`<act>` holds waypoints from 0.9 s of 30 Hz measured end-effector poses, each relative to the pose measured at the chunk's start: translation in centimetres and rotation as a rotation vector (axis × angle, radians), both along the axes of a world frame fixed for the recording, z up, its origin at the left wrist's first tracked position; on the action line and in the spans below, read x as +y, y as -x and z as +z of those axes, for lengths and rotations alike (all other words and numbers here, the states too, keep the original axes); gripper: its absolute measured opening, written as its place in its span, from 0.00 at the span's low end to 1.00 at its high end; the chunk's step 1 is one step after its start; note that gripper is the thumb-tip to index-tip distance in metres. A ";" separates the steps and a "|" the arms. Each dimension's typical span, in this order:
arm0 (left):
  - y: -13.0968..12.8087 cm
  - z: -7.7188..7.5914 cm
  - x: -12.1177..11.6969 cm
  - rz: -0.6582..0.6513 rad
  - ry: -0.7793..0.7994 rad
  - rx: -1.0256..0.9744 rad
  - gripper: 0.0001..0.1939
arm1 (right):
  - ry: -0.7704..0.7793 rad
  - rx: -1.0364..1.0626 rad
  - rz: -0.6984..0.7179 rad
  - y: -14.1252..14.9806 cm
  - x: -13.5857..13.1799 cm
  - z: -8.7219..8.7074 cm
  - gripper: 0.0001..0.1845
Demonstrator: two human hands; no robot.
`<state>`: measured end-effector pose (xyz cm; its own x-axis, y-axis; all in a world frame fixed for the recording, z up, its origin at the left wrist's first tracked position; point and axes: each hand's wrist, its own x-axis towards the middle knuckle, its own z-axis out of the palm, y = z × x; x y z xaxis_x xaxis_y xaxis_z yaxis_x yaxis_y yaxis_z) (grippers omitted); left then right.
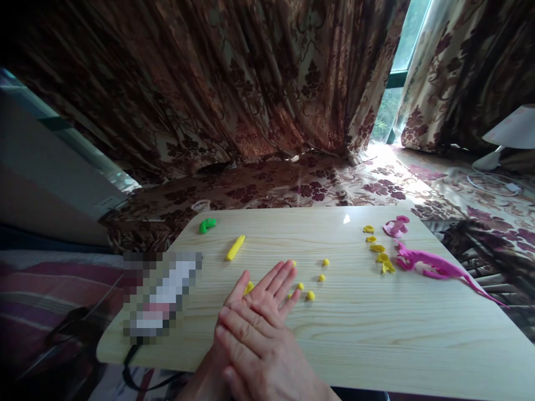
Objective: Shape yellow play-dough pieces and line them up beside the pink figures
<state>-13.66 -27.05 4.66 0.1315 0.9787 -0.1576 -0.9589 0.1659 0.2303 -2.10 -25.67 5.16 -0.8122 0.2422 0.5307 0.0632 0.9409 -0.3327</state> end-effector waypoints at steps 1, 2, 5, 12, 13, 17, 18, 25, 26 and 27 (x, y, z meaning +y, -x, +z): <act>-0.1 -0.1 0.0 -0.022 0.007 -0.012 0.33 | 0.035 -0.030 -0.040 0.1 0.0 0.1 0.25; 0.0 -0.1 0.0 -0.031 0.017 -0.019 0.33 | 0.065 -0.059 -0.075 0.1 0.1 0.3 0.25; 0.6 0.2 -0.1 0.029 0.040 -0.005 0.32 | 0.054 -0.019 -0.059 0.0 0.3 0.3 0.23; 2.1 1.6 -0.1 0.035 0.078 0.119 0.33 | 0.238 0.290 -0.011 0.8 -0.1 -0.2 0.19; 2.2 1.7 -0.2 0.016 0.097 0.157 0.33 | 0.283 0.294 0.005 0.8 -0.1 -0.2 0.18; 3.3 1.7 -0.4 0.089 0.161 0.515 0.27 | 0.596 0.312 -0.094 0.3 0.4 -0.8 0.12; 3.8 1.5 -0.2 0.184 0.168 0.659 0.25 | 0.704 0.319 -0.156 0.2 0.6 -1.2 0.09; 8.0 -3.4 2.1 0.794 0.282 1.143 0.10 | 0.717 0.180 -0.226 0.6 0.6 -3.7 0.11; 8.4 -4.0 2.2 0.831 0.289 1.173 0.09 | 0.675 0.123 -0.198 0.8 0.4 -3.7 0.13; 8.8 -4.5 2.3 0.860 0.292 1.195 0.09 | 0.647 0.064 -0.176 1.2 0.1 -3.6 0.15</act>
<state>-22.43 -24.74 0.14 -0.7954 0.6042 0.0476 -0.0609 -0.1579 0.9856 -3.28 -25.58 1.53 -0.7032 0.6536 0.2798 0.1590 0.5282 -0.8341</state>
